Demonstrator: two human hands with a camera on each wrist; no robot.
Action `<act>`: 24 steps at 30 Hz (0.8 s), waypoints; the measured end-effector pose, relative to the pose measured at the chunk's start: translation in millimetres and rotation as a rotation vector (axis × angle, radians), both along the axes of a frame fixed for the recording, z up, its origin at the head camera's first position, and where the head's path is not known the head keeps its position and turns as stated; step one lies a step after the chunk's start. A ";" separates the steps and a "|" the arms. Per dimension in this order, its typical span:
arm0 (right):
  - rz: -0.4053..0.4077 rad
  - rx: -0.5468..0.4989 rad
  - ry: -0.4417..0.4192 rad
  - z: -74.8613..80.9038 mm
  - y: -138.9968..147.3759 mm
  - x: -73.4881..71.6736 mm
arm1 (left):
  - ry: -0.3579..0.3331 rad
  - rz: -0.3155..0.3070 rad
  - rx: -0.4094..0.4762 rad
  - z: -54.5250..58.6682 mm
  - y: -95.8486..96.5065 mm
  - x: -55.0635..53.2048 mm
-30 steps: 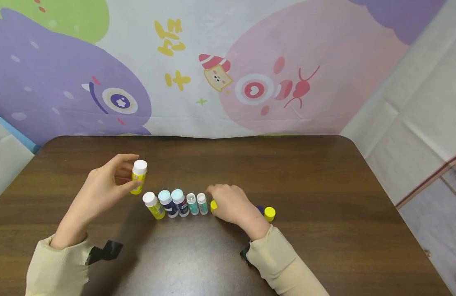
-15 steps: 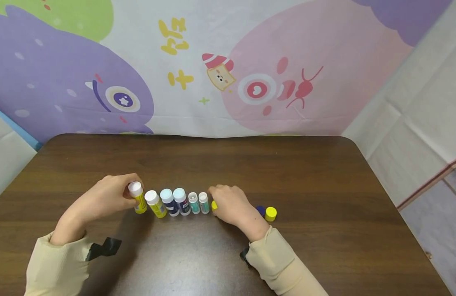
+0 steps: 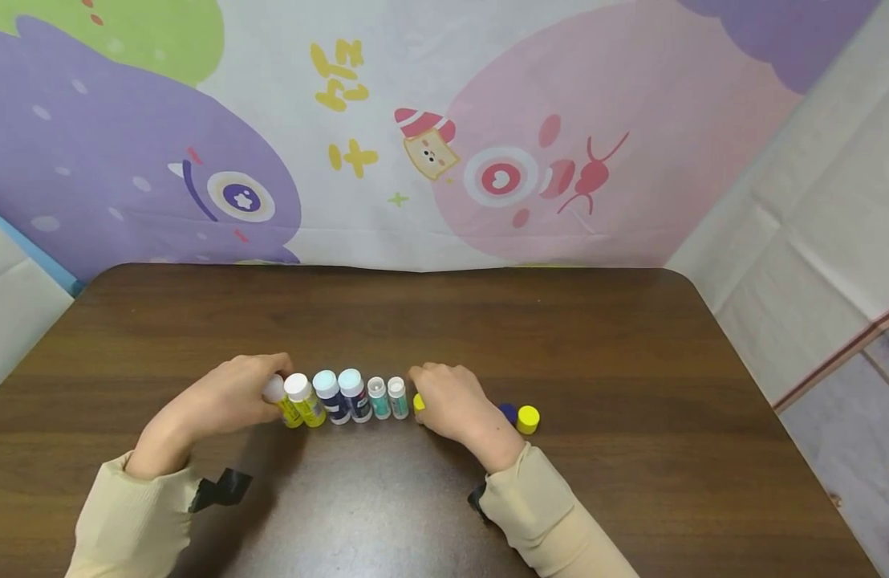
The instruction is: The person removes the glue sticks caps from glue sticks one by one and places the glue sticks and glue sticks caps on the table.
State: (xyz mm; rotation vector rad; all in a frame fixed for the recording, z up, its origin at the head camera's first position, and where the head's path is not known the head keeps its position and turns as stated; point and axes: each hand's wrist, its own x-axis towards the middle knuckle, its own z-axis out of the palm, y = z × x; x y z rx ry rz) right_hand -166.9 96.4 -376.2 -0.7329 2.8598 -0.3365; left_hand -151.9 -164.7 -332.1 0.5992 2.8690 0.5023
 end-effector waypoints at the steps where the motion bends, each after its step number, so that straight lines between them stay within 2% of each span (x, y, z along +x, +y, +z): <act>1: 0.000 0.000 0.001 0.1 0.0 0.2 | 0.002 0.004 -0.006 -0.4 0.8 0.0; 10: 0.001 0.003 0.007 -1.2 0.5 -0.3 | 0.012 0.023 -0.017 -1.7 2.6 -1.1; 14: -0.015 -0.024 -0.029 2.0 4.0 1.4 | 0.013 0.024 0.007 -1.5 2.1 -0.3; 17: -0.023 -0.080 -0.076 9.9 12.2 3.8 | 0.014 0.011 0.042 1.9 0.1 2.9; 20: 0.003 -0.150 -0.089 23.2 26.4 5.3 | 0.027 -0.017 0.093 9.2 -3.6 6.2; 22: 0.030 -0.193 -0.056 33.1 36.8 5.5 | 0.054 -0.011 0.119 14.6 -4.5 5.8; 24: 0.042 -0.244 0.017 41.3 45.6 5.2 | 0.103 0.020 0.156 19.3 -2.4 2.6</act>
